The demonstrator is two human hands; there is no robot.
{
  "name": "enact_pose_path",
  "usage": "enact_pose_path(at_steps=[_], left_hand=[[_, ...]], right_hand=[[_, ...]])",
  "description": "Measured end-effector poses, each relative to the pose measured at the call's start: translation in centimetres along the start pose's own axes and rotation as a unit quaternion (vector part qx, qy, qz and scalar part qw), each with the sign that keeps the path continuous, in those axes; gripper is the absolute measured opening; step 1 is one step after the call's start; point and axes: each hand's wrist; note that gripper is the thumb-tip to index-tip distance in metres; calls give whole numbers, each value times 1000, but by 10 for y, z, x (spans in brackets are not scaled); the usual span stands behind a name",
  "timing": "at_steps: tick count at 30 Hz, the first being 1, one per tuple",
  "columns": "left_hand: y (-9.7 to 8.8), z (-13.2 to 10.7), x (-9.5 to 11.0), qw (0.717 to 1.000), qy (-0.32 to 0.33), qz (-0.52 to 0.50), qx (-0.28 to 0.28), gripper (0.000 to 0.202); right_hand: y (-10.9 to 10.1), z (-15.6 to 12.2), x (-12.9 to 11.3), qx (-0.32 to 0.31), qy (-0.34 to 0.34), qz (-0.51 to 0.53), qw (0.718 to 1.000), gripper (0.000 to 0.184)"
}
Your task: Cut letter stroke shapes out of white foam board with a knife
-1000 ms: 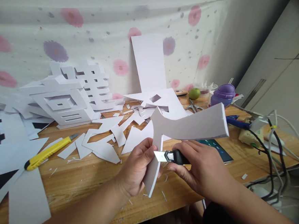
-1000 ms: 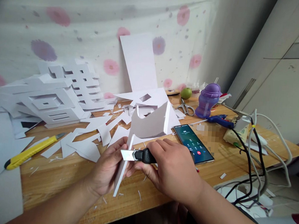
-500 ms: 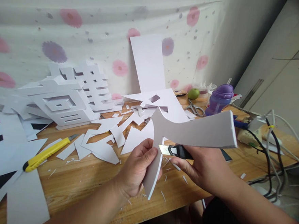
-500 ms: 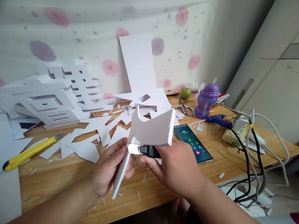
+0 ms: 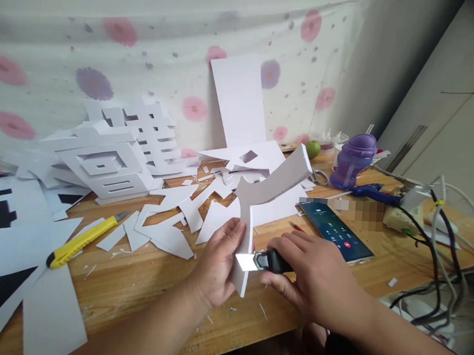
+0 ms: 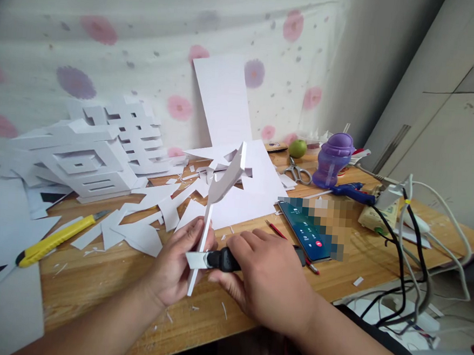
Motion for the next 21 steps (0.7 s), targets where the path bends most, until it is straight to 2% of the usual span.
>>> enact_pose_path(at_steps=[5, 11, 21], left_hand=[[1, -1, 1, 1000, -3, -14, 4, 36], [1, 1, 2, 1000, 11, -10, -26, 28], [-1, -1, 3, 1000, -8, 4, 20, 36]], right_hand=[[3, 1, -4, 5, -8, -9, 1000, 48], [1, 2, 0, 15, -16, -43, 999, 49], [1, -1, 7, 10, 3, -58, 998, 53]])
Point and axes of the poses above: each hand's wrist, its own z-axis towards the middle knuckle, its own y-axis out of the palm, x = y × z, and after that the axes turned 12 degrees about -y, right-handed
